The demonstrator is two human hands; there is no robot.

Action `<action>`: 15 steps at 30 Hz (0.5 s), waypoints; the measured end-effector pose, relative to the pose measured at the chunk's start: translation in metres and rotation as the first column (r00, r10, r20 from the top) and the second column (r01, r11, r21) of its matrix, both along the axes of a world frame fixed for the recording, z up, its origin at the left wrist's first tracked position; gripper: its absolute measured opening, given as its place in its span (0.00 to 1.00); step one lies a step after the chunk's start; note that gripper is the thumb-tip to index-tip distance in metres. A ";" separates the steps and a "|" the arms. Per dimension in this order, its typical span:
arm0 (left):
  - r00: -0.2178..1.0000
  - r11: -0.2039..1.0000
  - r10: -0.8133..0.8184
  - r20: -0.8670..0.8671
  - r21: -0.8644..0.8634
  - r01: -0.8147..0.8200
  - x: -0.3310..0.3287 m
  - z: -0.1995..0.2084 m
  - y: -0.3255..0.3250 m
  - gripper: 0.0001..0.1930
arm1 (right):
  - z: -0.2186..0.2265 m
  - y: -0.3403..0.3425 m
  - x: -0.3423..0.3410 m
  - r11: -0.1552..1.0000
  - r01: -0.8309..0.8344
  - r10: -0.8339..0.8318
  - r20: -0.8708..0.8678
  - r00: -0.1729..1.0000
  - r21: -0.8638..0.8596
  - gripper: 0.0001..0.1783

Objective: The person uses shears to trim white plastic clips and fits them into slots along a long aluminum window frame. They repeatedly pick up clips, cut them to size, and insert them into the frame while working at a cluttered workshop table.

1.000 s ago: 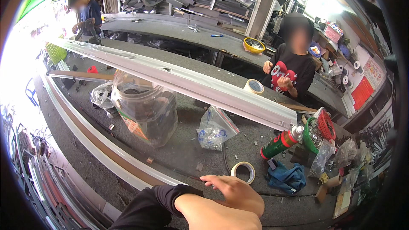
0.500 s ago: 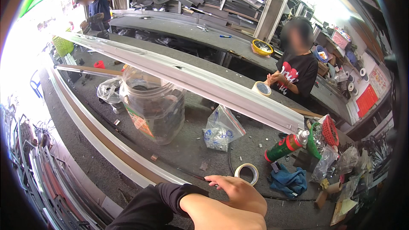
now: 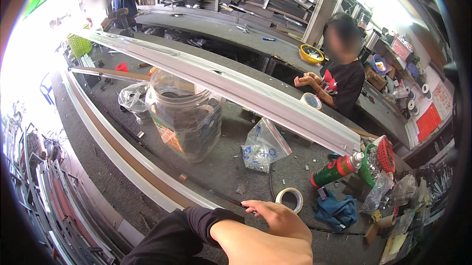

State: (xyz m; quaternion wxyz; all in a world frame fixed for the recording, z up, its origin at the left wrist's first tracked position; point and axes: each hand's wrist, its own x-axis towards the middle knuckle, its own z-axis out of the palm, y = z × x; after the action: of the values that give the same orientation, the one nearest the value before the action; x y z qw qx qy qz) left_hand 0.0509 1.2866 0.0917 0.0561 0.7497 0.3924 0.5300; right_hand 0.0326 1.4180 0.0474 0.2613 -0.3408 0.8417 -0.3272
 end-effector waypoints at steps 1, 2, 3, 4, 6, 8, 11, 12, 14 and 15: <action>1.000 1.000 0.008 0.010 0.014 -0.008 0.001 0.000 0.000 0.72 | 0.000 0.000 0.000 1.000 0.003 -0.003 -0.001 1.000 0.003 0.38; 0.999 0.999 0.007 0.045 0.042 -0.009 0.002 0.000 0.001 0.68 | -0.001 0.000 0.000 1.000 0.005 -0.005 0.000 1.000 0.007 0.38; 0.997 0.997 0.006 0.079 0.071 -0.012 0.004 0.000 0.003 0.65 | 0.000 0.000 0.000 1.000 0.005 -0.005 0.000 1.000 0.011 0.38; 0.994 0.995 -0.003 0.111 0.100 -0.008 0.005 -0.001 0.005 0.64 | 0.001 0.000 0.001 1.000 0.017 -0.017 0.002 1.000 -0.004 0.38; 0.990 0.991 -0.018 0.136 0.137 -0.001 0.006 -0.005 0.012 0.64 | 0.003 0.000 0.002 0.999 0.025 -0.025 0.012 1.000 -0.029 0.39; 0.991 0.986 -0.025 0.135 0.165 0.002 0.007 -0.008 0.020 0.63 | 0.007 0.000 0.005 0.999 0.051 -0.051 -0.001 0.999 -0.014 0.39; 0.993 0.982 0.003 0.118 0.187 -0.026 0.006 -0.012 0.028 0.63 | 0.010 0.000 0.005 0.999 0.045 -0.045 0.023 0.999 -0.003 0.39; 0.993 0.981 0.013 0.116 0.190 -0.035 0.006 -0.013 0.030 0.63 | 0.010 -0.001 0.004 0.999 0.036 -0.036 0.029 0.999 0.001 0.39; 0.993 0.978 0.036 0.111 0.199 -0.058 0.005 -0.014 0.033 0.62 | 0.010 -0.002 0.003 0.998 0.043 -0.044 0.017 0.999 0.041 0.39; 0.993 0.977 0.042 0.109 0.205 -0.064 0.005 -0.015 0.034 0.62 | 0.010 -0.003 0.002 0.998 0.043 -0.044 0.024 0.999 0.041 0.39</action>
State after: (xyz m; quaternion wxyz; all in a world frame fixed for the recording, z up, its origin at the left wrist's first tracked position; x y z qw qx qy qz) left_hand 0.0558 1.3204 0.0772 -0.0167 0.7120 0.3512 0.6078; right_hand 0.0350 1.4153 0.0570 0.2712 -0.3129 0.8522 -0.3198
